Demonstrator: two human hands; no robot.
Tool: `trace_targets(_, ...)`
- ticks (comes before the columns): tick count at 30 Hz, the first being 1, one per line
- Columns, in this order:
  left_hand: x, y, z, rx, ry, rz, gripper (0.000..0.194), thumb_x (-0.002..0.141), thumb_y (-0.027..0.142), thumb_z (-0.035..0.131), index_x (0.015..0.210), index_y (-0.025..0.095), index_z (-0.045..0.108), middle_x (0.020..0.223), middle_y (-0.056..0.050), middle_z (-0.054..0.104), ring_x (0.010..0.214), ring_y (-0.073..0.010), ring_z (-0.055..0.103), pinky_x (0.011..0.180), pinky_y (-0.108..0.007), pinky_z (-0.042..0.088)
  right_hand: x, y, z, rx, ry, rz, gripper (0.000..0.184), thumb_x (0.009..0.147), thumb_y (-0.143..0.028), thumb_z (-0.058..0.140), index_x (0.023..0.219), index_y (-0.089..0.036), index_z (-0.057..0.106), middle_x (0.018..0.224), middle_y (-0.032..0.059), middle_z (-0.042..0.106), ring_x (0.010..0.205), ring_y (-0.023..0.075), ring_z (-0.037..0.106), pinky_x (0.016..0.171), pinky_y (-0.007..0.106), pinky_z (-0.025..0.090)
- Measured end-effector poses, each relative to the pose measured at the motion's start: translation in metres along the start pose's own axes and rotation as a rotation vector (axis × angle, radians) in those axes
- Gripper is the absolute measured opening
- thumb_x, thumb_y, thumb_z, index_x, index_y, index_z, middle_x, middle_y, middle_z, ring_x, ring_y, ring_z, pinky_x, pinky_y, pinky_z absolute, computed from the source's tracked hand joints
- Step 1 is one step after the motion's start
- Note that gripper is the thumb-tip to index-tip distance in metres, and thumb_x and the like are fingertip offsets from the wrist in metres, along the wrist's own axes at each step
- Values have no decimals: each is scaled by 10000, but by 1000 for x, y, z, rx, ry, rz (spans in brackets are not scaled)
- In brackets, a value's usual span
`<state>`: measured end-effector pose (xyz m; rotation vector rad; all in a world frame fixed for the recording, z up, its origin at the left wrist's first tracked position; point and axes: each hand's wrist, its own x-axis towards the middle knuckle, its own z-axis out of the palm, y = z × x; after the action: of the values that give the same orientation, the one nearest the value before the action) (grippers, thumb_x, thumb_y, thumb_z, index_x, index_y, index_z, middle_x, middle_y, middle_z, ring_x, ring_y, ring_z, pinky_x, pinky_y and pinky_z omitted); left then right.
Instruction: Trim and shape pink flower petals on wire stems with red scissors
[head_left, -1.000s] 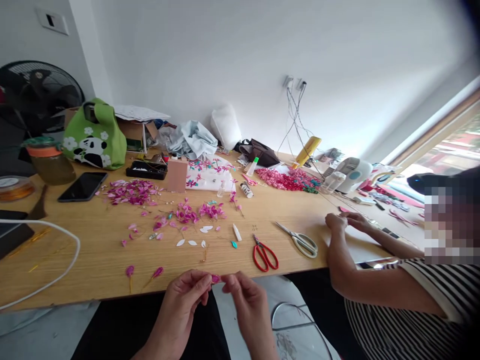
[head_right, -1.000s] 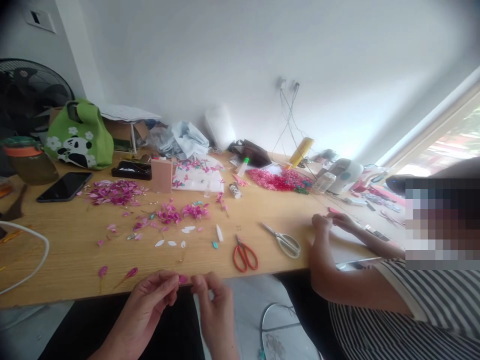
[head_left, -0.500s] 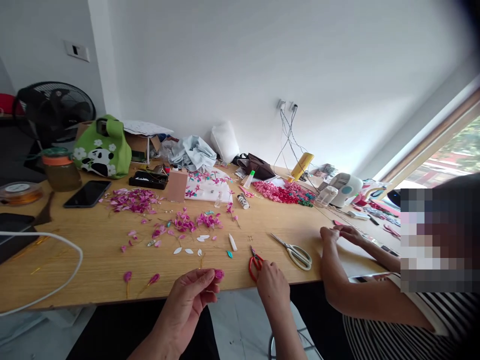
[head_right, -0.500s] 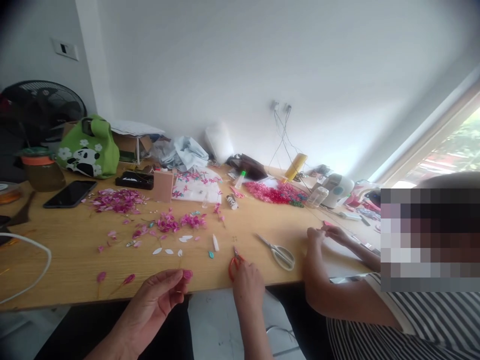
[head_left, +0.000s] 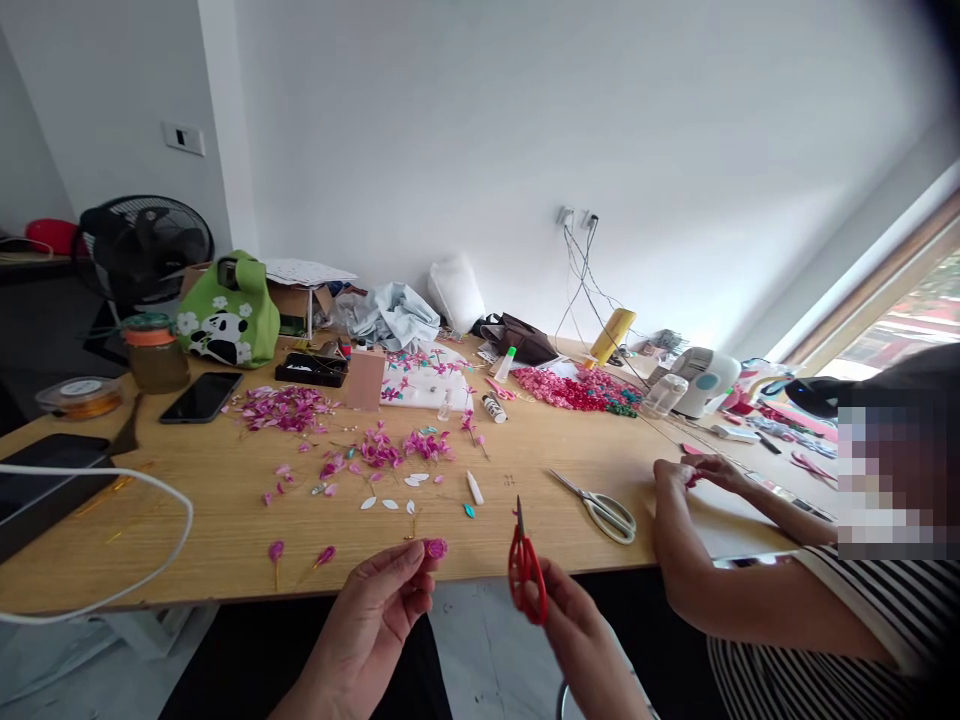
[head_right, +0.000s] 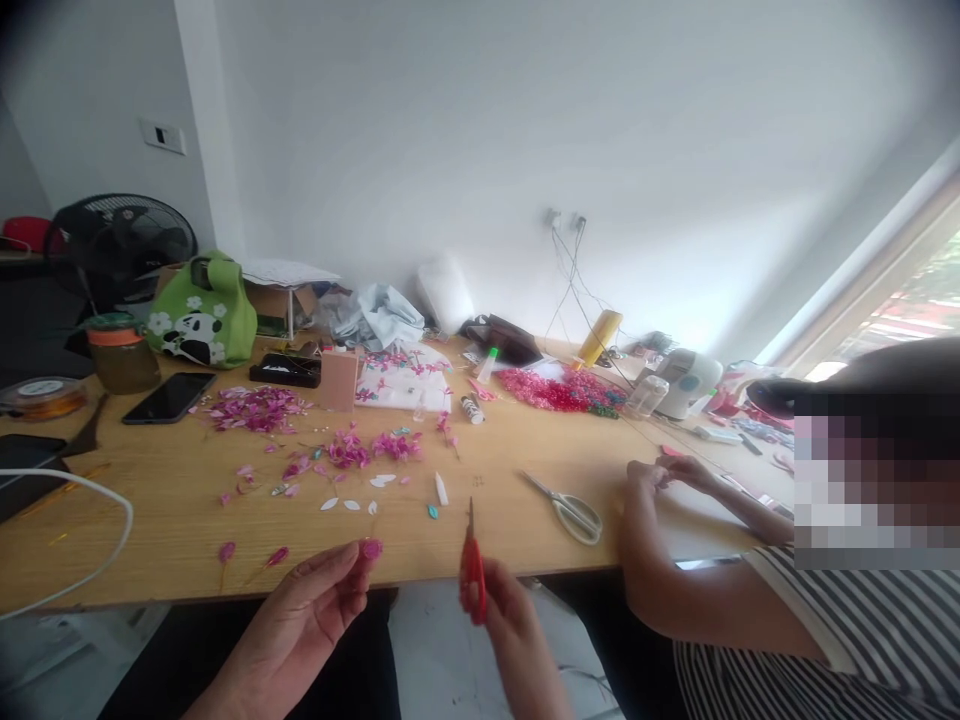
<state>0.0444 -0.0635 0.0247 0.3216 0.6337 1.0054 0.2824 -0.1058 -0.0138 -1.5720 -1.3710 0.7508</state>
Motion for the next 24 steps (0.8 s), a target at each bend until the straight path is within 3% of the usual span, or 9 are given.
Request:
trace_targets(4,-4,-4,2,-19,-3,-8,155,628,171,820,742,94,749,745,-56,683,597,-79,555,552,-180,482,-25,-34,41,637,-126,64,340,791,-466,659,955,-169,642,882,93,646,721,189,553,659,296,438)
trace_targets(7,-5,-8,1,-9,-32,2,135,638,170,814,724,96,742,685,-33,658,586,-74,539,553,-181,473,-26,-52,71,859,-33,40,275,748,-422,725,810,-180,611,674,9,557,593,135,479,581,252,405)
trace_targets(10,-7,-11,-2,-3,-42,30,112,644,168,810,699,109,733,693,-33,659,616,-84,547,576,-192,474,-18,-65,87,872,87,-18,243,736,-363,747,806,-176,608,727,10,581,631,133,508,600,239,418)
trace_targets(18,-8,-11,-7,52,-54,68,121,646,193,808,641,120,711,663,-19,626,601,-86,510,588,-208,459,-11,-77,98,873,149,58,293,680,-283,806,783,-166,559,695,-15,576,611,107,493,571,208,394)
trace_targets(21,-8,-11,-9,65,-85,63,106,679,212,787,700,127,728,704,-27,630,623,-92,509,604,-216,459,-11,-79,95,876,145,73,299,675,-276,813,760,-163,549,666,-26,556,585,94,458,541,198,363)
trace_targets(24,-8,-9,-13,72,-99,44,217,732,306,744,840,117,743,775,-59,640,667,-116,524,619,-237,467,-12,-83,89,874,137,78,290,684,-271,808,730,-158,545,641,-33,535,569,85,424,531,194,340)
